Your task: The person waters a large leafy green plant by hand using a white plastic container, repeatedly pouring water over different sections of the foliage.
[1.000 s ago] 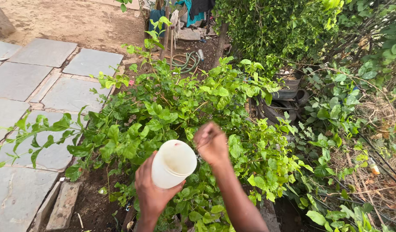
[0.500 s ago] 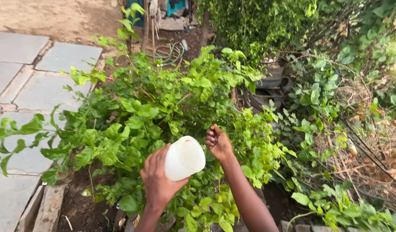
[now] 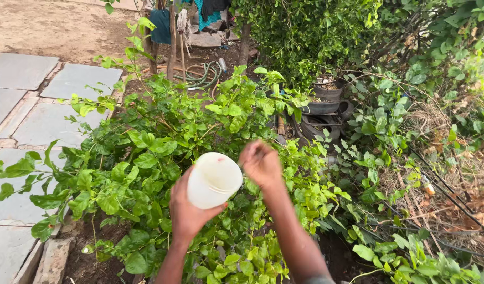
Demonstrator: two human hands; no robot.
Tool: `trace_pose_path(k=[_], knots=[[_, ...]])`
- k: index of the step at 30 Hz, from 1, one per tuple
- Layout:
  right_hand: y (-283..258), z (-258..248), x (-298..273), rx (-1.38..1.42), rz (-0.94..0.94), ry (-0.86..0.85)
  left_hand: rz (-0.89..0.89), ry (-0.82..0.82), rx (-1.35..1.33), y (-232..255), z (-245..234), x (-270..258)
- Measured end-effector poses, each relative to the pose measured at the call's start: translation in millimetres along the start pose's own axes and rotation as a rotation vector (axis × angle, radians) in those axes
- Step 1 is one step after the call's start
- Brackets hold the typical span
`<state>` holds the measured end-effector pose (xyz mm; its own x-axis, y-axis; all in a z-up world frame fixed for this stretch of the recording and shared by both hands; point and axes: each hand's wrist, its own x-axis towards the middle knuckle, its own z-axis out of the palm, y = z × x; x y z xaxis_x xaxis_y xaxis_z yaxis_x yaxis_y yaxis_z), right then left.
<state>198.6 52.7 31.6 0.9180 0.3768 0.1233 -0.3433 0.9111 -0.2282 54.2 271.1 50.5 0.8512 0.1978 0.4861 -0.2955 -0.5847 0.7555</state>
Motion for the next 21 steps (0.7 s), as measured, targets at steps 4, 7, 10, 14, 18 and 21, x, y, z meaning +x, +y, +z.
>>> trace_pose_path(k=[4,7,10,14,18,21], knots=[[-55.1,92.6,-28.7,-0.204,-0.472,-0.043,-0.105,0.011,-0.400,-7.7,5.8,1.0],[-68.5,70.6,-12.2,-0.836,-0.531,0.139,-0.070,0.032,-0.265,-8.1,10.0,-0.6],[-82.5,19.4,-2.1,-1.473,-0.548,0.346,-0.094,-0.026,-0.158,-1.4,19.6,-3.2],[-81.3,-13.6,-40.1,-1.363,-0.101,0.464,-0.111,-0.150,-0.071,17.5,36.1,0.5],[-73.4,-28.8,-69.2,-1.047,-0.096,0.642,-0.075,-0.342,0.140,36.9,57.6,5.1],[-71.6,-75.2,-75.9,-0.697,-0.086,0.591,0.114,-0.411,0.327,49.7,73.5,5.5]])
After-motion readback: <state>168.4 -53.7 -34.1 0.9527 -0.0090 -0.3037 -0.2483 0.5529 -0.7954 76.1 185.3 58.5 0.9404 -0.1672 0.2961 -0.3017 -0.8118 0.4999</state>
